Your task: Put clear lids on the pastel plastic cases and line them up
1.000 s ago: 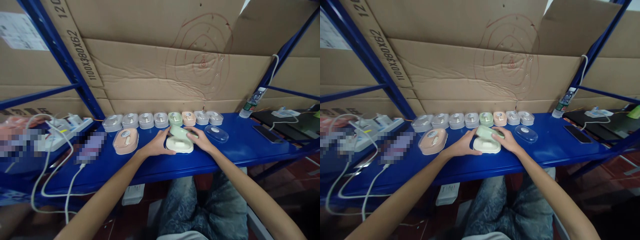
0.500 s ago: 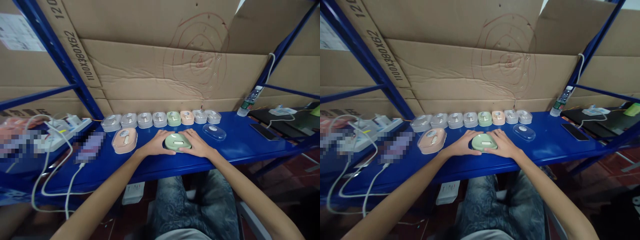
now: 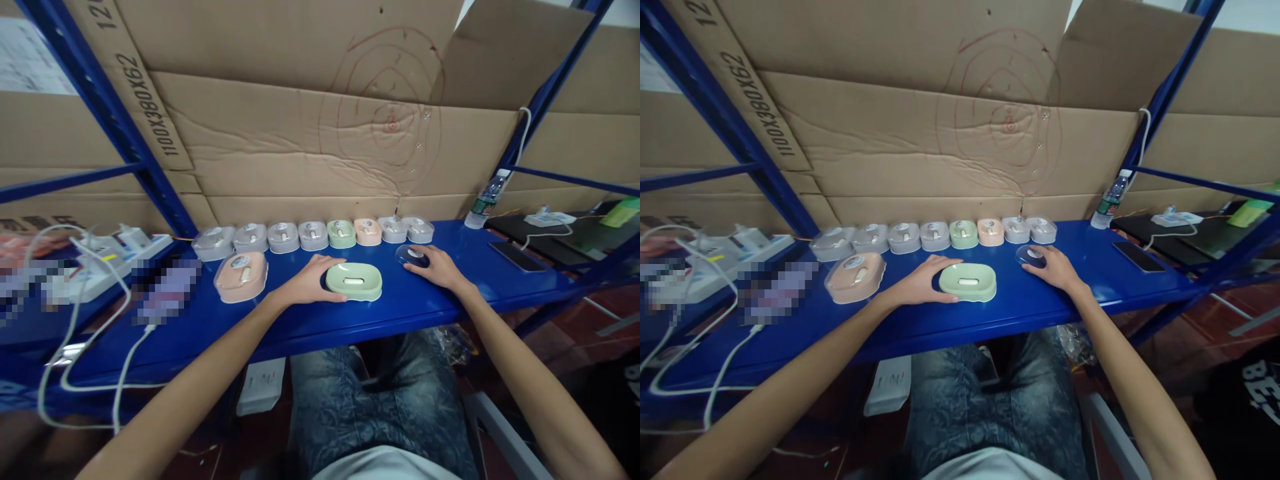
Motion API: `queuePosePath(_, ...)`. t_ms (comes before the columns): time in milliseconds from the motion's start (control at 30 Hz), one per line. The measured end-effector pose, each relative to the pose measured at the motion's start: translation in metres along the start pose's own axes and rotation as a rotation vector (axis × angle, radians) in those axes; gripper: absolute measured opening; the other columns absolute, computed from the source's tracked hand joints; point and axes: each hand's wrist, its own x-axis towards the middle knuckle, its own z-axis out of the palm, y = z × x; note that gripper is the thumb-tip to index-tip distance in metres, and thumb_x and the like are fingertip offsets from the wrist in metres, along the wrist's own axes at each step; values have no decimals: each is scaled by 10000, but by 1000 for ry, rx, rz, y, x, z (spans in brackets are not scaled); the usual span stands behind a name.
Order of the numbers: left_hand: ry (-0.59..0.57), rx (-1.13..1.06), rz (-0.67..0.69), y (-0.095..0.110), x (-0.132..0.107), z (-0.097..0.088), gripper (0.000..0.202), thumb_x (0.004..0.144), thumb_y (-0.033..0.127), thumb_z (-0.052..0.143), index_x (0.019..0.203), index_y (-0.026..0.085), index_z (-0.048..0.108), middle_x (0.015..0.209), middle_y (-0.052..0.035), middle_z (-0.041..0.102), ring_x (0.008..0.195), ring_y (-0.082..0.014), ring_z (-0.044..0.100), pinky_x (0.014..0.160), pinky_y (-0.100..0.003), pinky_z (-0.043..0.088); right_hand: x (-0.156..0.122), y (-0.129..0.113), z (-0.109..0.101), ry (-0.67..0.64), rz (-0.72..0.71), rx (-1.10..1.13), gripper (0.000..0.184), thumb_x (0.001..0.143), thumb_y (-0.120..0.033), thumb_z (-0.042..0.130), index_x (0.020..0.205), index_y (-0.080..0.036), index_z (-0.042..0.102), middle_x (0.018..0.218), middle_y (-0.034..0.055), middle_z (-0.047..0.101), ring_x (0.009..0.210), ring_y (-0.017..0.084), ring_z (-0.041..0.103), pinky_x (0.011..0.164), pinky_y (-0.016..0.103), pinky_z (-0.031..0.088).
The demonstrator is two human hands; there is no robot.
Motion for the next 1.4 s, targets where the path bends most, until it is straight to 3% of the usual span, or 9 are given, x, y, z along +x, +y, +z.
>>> queuePosePath(133,29,-43,-42,3,1,6,1079,672,600,919,1583,249,458,1470,-142,569,1358,-391,515,1172,-556,391,6,-54,-7,44,-63,386,619,890,-602,751,1399,-254,688,1370,92,729,1210,320,714,1074,503,558)
queuePosePath(200,35,-73,-48,2,1,8,1153,655,593,930,1618,260,391,1467,-145,569,1355,-391,527,1170,-568,393,12,-88,-6,2,-186,524,597,892,-560,773,1411,-278,682,1399,70,715,1269,300,689,1126,497,528)
queuePosePath(300,29,-108,-41,-2,2,10,1187,636,601,939,1625,278,365,1465,-143,573,1355,-391,534,1166,-573,395,20,-134,2,-77,-411,531,582,878,-532,804,1409,-327,685,1396,50,714,1280,283,678,1141,493,514)
queuePosePath(400,35,-119,-83,-4,3,10,1224,602,619,947,1615,243,373,1504,-167,540,1398,-412,499,1181,-575,376,21,-157,15,-98,-484,449,534,898,-525,788,1391,-341,700,1390,63,703,1250,278,685,1096,483,536)
queuePosePath(700,40,-84,-37,2,4,9,992,638,579,926,1483,250,524,1427,-132,599,1321,-377,543,1156,-561,399,3,-160,15,-75,-435,220,473,954,-528,721,1372,-309,712,1395,98,684,1262,293,666,1072,478,528)
queuePosePath(867,41,-69,-20,2,3,8,905,667,560,916,1443,263,558,1364,-105,635,1285,-358,568,1148,-544,410,-7,-168,23,1,-324,41,532,964,-595,675,1416,-314,683,1421,131,660,1253,349,653,1055,553,502)
queuePosePath(1100,27,-66,-12,7,1,7,907,688,577,900,1468,288,538,1402,-100,614,1288,-366,584,1140,-540,433,-4,-161,20,-36,-360,227,486,968,-600,670,1376,-338,701,1364,88,682,1217,300,661,1031,489,540)
queuePosePath(1300,50,-54,-5,9,2,6,845,698,528,894,1437,272,572,1332,-98,665,1242,-363,605,1104,-526,450,-14,-176,13,9,-305,-47,576,956,-643,654,1426,-311,669,1359,168,654,1175,393,644,1015,602,499)
queuePosePath(1400,53,-41,-3,8,2,6,869,694,548,895,1444,270,557,1377,-101,648,1258,-366,589,1106,-525,441,-15,-174,14,-17,-321,1,598,958,-658,642,1454,-325,644,1390,160,624,1208,388,628,1021,594,507)
